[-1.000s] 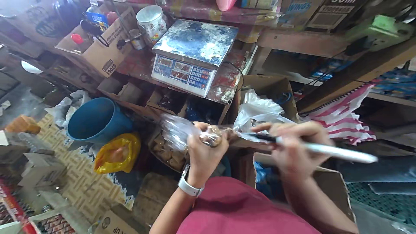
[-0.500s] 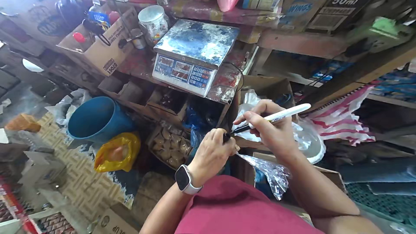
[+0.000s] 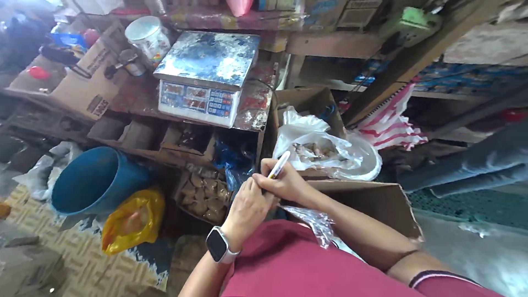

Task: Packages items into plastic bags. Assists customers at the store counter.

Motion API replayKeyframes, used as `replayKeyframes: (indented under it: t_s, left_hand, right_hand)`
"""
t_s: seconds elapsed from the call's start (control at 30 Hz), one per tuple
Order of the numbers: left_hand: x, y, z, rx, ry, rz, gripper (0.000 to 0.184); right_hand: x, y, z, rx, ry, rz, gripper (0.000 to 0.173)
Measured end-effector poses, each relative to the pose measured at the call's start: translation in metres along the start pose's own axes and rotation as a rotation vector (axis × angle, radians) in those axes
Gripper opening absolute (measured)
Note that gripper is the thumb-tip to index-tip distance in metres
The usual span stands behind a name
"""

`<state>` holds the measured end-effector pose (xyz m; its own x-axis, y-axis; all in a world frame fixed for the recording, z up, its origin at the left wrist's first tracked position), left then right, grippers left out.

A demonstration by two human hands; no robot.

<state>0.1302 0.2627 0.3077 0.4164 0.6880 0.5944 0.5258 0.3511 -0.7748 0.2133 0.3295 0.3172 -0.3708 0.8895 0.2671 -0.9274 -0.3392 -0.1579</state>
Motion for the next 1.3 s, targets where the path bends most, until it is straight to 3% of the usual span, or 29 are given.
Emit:
replayKeyframes:
  t_s: [0.17,0.27,0.37,0.43,0.5,0.57,0.63,0.73,0.83,0.9,1.0,1.13,1.2,1.3]
  left_hand:
    - [-0.001,0.011,0.004,-0.017,0.003,0.029,0.017]
    - [0.014,0.022,0.008,-0.113,-0.089,0.09,0.019]
    - [0.025,0.043,0.012,-0.271,-0.263,0.314,0.02]
    - [0.022,0.064,0.014,-0.311,-0.371,0.512,0.023]
    - [0.017,0.081,0.012,-0.309,-0.417,0.689,0.027]
    - [0.014,0.094,0.005,-0.3,-0.435,0.796,0.03]
    - [0.015,0.102,-0.002,-0.292,-0.452,0.848,0.035]
    - [0.022,0.108,-0.003,-0.273,-0.472,0.802,0.042]
    - [0.027,0.106,-0.001,-0.377,-0.474,0.647,0.069]
    - [0.031,0.102,0.0,-0.442,-0.423,0.487,0.083]
    - [0.032,0.096,0.005,-0.437,-0.404,0.351,0.079]
    - [0.011,0.096,0.02,-0.428,-0.478,0.372,0.069]
    - [0.0,0.096,0.025,-0.412,-0.529,0.418,0.066]
    - [-0.019,0.093,0.034,-0.405,-0.617,0.467,0.066]
  right_hand:
    - [-0.004,-0.002,-0.015,0.057,0.012,-0.013,0.024]
    - [0.005,-0.031,-0.023,0.012,0.09,-0.107,0.024]
    - [0.009,-0.092,-0.032,0.139,0.192,-0.364,0.027]
    - [-0.002,-0.128,-0.031,0.086,0.208,-0.458,0.027]
    - [-0.021,-0.132,-0.026,-0.163,0.2,-0.263,0.03]
    - [-0.043,-0.107,-0.036,-0.421,0.28,0.06,0.054]
    - [-0.062,-0.081,-0.055,-0.551,0.349,0.252,0.048]
    - [-0.078,-0.076,-0.073,-0.59,0.352,0.162,0.031]
    - [-0.082,-0.092,-0.074,-0.512,0.224,-0.051,0.027]
    - [-0.078,-0.114,-0.079,-0.528,0.242,-0.142,0.028]
    - [-0.07,-0.17,-0.099,-0.601,0.507,-0.29,0.035]
    - [-0.08,-0.229,-0.193,-0.537,0.927,-0.488,0.045]
    - [-0.088,-0.233,-0.217,-0.629,1.014,-0.451,0.056]
    - [-0.084,-0.226,-0.203,-0.744,1.001,-0.438,0.056]
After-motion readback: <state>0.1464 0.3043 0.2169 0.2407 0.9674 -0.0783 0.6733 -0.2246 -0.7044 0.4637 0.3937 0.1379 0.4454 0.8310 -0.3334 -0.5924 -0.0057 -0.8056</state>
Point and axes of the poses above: each hand's wrist, its own x-axis towards the middle knuckle, its own y-axis out of the palm, z = x × y, the point moved 7 cm from there along x, towards the middle knuckle, and after that the axes turned 7 degrees about -z, right-handed, at the moved point
